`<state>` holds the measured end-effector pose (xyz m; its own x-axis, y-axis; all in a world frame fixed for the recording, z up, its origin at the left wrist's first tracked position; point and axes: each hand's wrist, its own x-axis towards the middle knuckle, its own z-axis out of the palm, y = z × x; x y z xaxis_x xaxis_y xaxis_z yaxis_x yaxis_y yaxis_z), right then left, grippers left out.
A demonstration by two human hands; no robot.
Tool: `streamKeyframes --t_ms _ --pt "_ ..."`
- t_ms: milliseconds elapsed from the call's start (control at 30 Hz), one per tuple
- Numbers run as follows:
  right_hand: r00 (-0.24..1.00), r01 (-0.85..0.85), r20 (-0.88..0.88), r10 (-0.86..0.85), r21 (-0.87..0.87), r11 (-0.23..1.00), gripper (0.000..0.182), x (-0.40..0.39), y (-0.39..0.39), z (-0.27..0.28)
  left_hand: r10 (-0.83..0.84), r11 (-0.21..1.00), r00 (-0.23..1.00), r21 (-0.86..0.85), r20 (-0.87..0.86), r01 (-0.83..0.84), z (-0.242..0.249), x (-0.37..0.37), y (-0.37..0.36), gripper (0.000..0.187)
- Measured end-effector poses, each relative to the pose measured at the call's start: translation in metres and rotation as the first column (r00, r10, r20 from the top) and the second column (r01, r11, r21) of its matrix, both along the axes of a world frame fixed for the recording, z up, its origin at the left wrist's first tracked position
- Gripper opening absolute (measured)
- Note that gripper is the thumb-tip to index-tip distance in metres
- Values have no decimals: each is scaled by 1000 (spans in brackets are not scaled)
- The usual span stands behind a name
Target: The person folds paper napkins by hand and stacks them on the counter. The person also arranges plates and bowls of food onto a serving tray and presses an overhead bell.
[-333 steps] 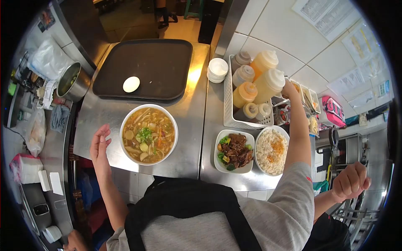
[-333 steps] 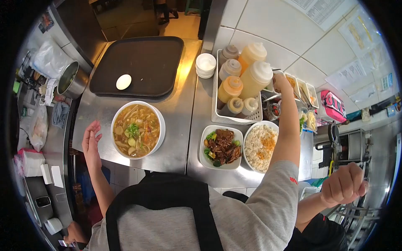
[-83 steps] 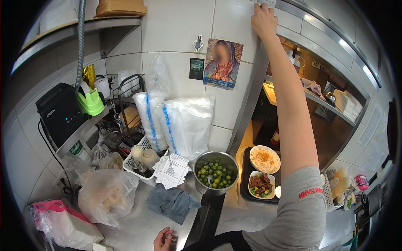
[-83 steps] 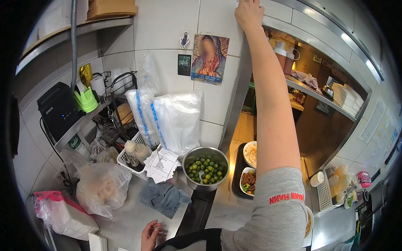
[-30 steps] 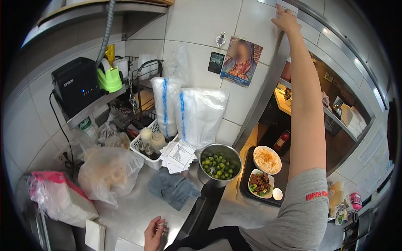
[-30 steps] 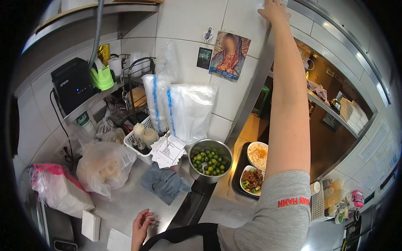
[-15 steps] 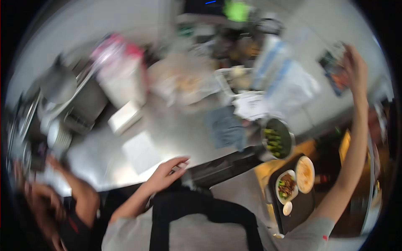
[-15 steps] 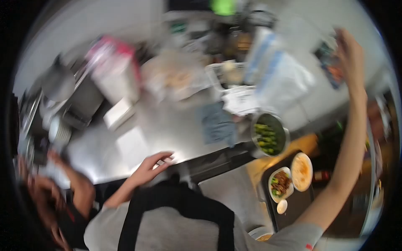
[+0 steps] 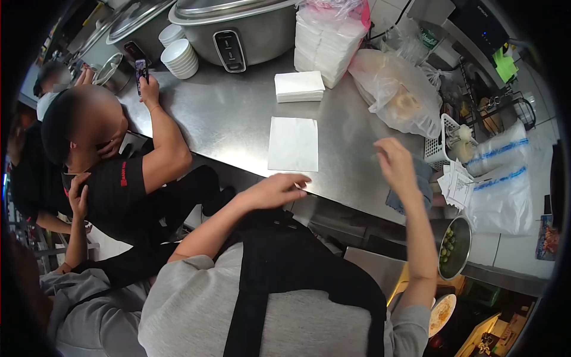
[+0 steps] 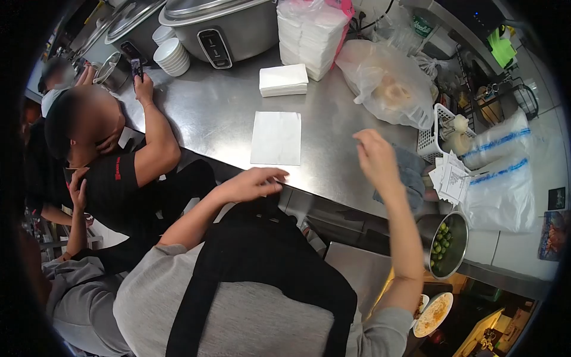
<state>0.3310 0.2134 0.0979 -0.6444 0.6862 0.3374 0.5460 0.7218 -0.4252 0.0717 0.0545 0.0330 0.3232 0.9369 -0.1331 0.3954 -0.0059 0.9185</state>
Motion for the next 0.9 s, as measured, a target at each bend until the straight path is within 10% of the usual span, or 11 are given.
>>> streamKeyframes --t_ms 100,267,600,767,900 --pt "998 61 19 -58 -256 965 8 -44 -14 -47 264 959 964 116 -38 -258 -14 -30 14 34" --pt "977 -180 -128 169 -83 980 17 -97 -45 -108 383 912 916 205 -122 -355 -32 -61 32 31" --pt "990 -112 83 112 -14 994 52 -137 7 -130 176 857 898 511 -403 61 -75 -54 99 50" --pt "981 186 63 -182 -67 980 51 -110 10 -119 158 817 900 566 -406 112 -76 -57 108 47" --pt "990 -133 26 140 -181 974 37 -91 -23 -109 191 815 948 579 -255 -9 -62 -64 103 47"
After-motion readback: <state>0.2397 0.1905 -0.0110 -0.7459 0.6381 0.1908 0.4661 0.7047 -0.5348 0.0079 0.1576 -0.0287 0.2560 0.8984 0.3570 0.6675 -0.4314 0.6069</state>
